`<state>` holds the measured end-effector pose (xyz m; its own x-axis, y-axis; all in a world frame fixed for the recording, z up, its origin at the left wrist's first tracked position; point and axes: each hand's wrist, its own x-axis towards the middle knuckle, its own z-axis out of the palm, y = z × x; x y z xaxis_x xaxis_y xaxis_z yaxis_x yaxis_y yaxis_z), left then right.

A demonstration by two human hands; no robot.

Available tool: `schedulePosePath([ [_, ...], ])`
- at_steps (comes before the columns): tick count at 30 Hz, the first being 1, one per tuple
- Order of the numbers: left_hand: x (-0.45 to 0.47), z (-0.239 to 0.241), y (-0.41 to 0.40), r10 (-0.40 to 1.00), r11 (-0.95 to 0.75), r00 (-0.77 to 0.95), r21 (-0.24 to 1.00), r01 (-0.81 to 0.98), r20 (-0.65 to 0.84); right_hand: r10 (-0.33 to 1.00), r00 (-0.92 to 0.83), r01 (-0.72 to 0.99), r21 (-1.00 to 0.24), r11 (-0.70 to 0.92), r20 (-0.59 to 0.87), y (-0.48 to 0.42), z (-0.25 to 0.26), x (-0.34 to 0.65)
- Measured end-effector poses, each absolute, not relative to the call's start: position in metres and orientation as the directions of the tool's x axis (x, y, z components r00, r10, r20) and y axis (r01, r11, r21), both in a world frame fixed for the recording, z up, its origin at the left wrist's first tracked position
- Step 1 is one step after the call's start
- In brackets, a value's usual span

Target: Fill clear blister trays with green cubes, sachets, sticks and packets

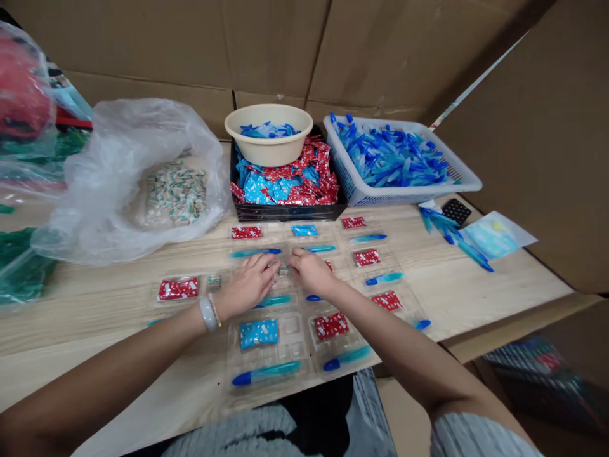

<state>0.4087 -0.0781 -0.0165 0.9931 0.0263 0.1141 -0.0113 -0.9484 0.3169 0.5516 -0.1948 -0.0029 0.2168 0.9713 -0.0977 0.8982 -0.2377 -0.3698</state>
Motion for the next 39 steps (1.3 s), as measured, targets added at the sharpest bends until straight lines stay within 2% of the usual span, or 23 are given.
schedulePosePath([
  [3, 0.408, -0.013, -0.083, 0.04, -0.943, 0.993, 0.334, -0.001, 0.115, 0.974, 0.215, 0.897, -0.38, -0.228, -0.076, -0.198, -0.007, 0.552],
  [6, 0.404, -0.003, -0.076, 0.089, -0.927, 0.98, 0.375, 0.017, 0.178, 0.97, 0.241, 0.876, -0.422, -0.233, -0.035, -0.197, -0.004, 0.552],
  [9, 0.392, 0.008, -0.043, 0.185, -0.899, 0.937, 0.436, 0.04, 0.296, 0.957, 0.29, 0.829, -0.509, -0.234, 0.032, -0.179, 0.013, 0.547],
  [11, 0.38, 0.011, -0.005, 0.298, -0.866, 0.892, 0.49, 0.102, 0.341, 0.965, 0.252, 0.809, -0.563, -0.166, 0.078, -0.151, 0.029, 0.539],
  [15, 0.354, 0.002, 0.09, 0.583, -0.734, 0.774, 0.569, 0.372, 0.246, 0.98, 0.12, 0.799, -0.602, 0.001, 0.161, -0.067, 0.054, 0.515],
  [17, 0.345, -0.006, 0.131, 0.698, -0.655, 0.694, 0.547, 0.52, 0.177, 0.975, 0.153, 0.808, -0.589, -0.028, 0.162, -0.021, 0.054, 0.507],
  [19, 0.342, -0.012, 0.163, 0.755, -0.611, 0.639, 0.514, 0.603, 0.148, 0.962, 0.238, 0.801, -0.587, -0.118, 0.131, 0.022, 0.046, 0.504],
  [23, 0.358, -0.015, 0.202, 0.721, -0.65, 0.677, 0.48, 0.588, 0.148, 0.927, 0.376, 0.791, -0.516, -0.329, -0.015, 0.094, 0.026, 0.515],
  [26, 0.384, -0.015, 0.22, 0.678, -0.697, 0.719, 0.444, 0.563, 0.152, 0.913, 0.4, 0.816, -0.426, -0.392, -0.074, 0.137, 0.016, 0.529],
  [30, 0.413, -0.02, 0.239, 0.607, -0.762, 0.782, 0.384, 0.521, 0.145, 0.923, 0.363, 0.854, -0.351, -0.384, -0.126, 0.177, 0.008, 0.542],
  [35, 0.424, -0.024, 0.259, 0.485, -0.841, 0.87, 0.321, 0.436, 0.086, 0.941, 0.237, 0.909, -0.287, -0.303, -0.242, 0.189, 0.0, 0.553],
  [39, 0.431, -0.019, 0.266, 0.411, -0.883, 0.91, 0.272, 0.383, 0.051, 0.949, 0.202, 0.92, -0.284, -0.269, -0.242, 0.184, -0.008, 0.557],
])
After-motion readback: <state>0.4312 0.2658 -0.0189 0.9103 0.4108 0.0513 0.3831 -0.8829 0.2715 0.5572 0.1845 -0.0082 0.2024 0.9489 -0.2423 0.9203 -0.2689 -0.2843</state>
